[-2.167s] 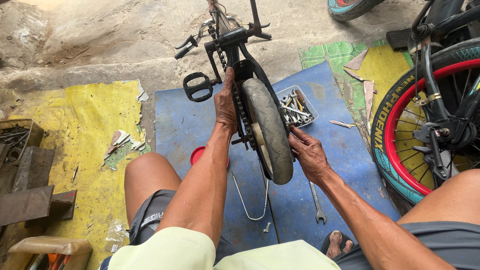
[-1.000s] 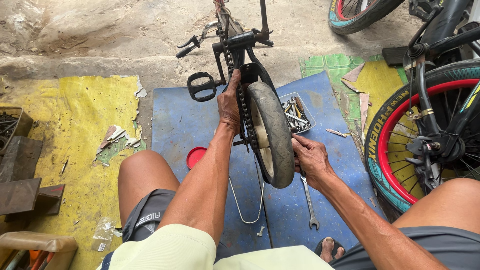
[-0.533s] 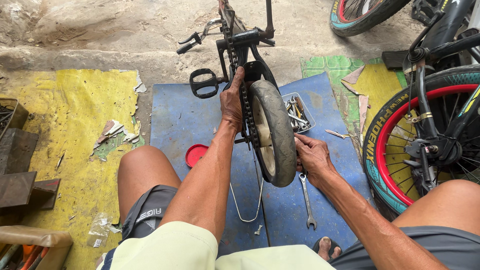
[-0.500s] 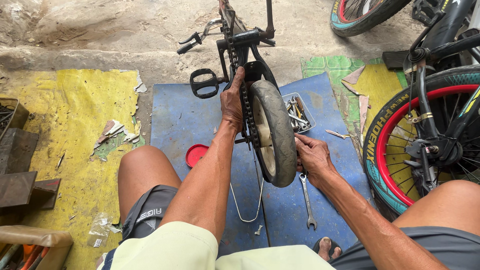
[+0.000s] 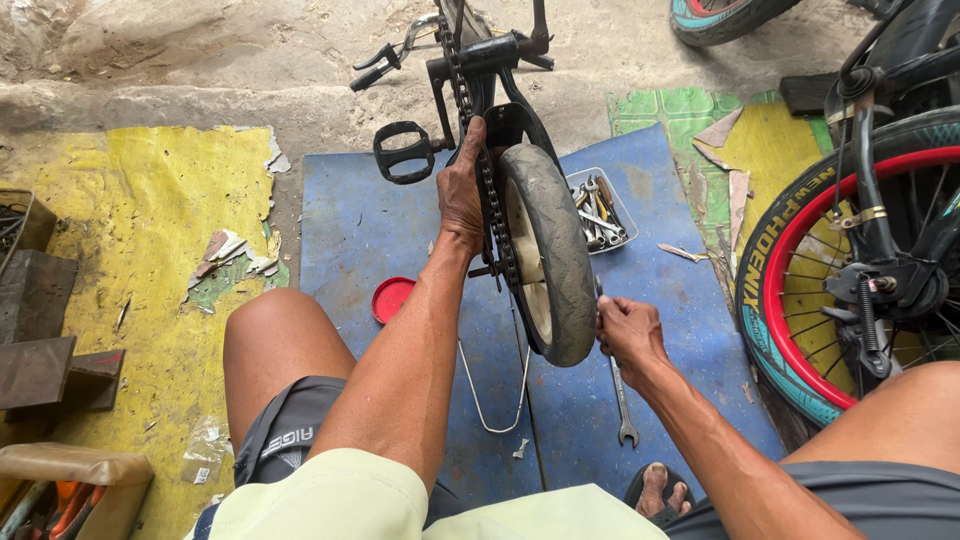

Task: The person adjusts the bicycle chain and rear wheel using wrenches and a screwdriver. They tighten bolts on the wheel axle and manipulate the chain to align it with the sprocket.

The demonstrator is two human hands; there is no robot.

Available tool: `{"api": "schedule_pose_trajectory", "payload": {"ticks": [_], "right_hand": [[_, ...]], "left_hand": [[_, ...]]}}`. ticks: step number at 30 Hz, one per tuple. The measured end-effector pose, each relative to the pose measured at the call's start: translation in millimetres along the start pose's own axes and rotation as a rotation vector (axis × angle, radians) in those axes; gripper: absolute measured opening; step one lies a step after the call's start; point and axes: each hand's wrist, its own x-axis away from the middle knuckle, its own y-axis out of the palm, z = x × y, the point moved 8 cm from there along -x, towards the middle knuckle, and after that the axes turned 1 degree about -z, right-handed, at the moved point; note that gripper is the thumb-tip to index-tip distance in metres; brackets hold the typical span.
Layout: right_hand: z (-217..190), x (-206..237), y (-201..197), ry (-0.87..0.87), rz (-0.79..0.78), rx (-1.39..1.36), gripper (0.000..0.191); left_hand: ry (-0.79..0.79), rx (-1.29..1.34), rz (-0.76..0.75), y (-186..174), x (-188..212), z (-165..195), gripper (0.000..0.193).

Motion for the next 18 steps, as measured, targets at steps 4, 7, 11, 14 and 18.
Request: {"api": "schedule_pose_trajectory", "payload": {"ticks": [4, 7, 11, 14, 18], "right_hand": [[71, -10, 4, 0.255, -0.022, 0.275, 0.02], [109, -4, 6, 0.363, 0.009, 0.412, 0.019], [121, -11, 5, 0.328, 0.02, 0.656, 0.021], [115, -19, 6, 0.228, 0.071, 0.696, 0.025], [89, -16, 22, -0.03, 0.088, 0.728, 0.028]], "left_hand": [[0.016, -0.022, -0.008, 4, -2, -16, 0.071], [-0.251, 0.302, -0.036, 10, -6, -42, 0.032], [0.043, -0.018, -0.023, 1, -15, -22, 0.072], [0.059, -0.04, -0.028, 1, -20, -23, 0.073], [0.176, 0.011, 0.008, 1, -26, -11, 0.076]]}}
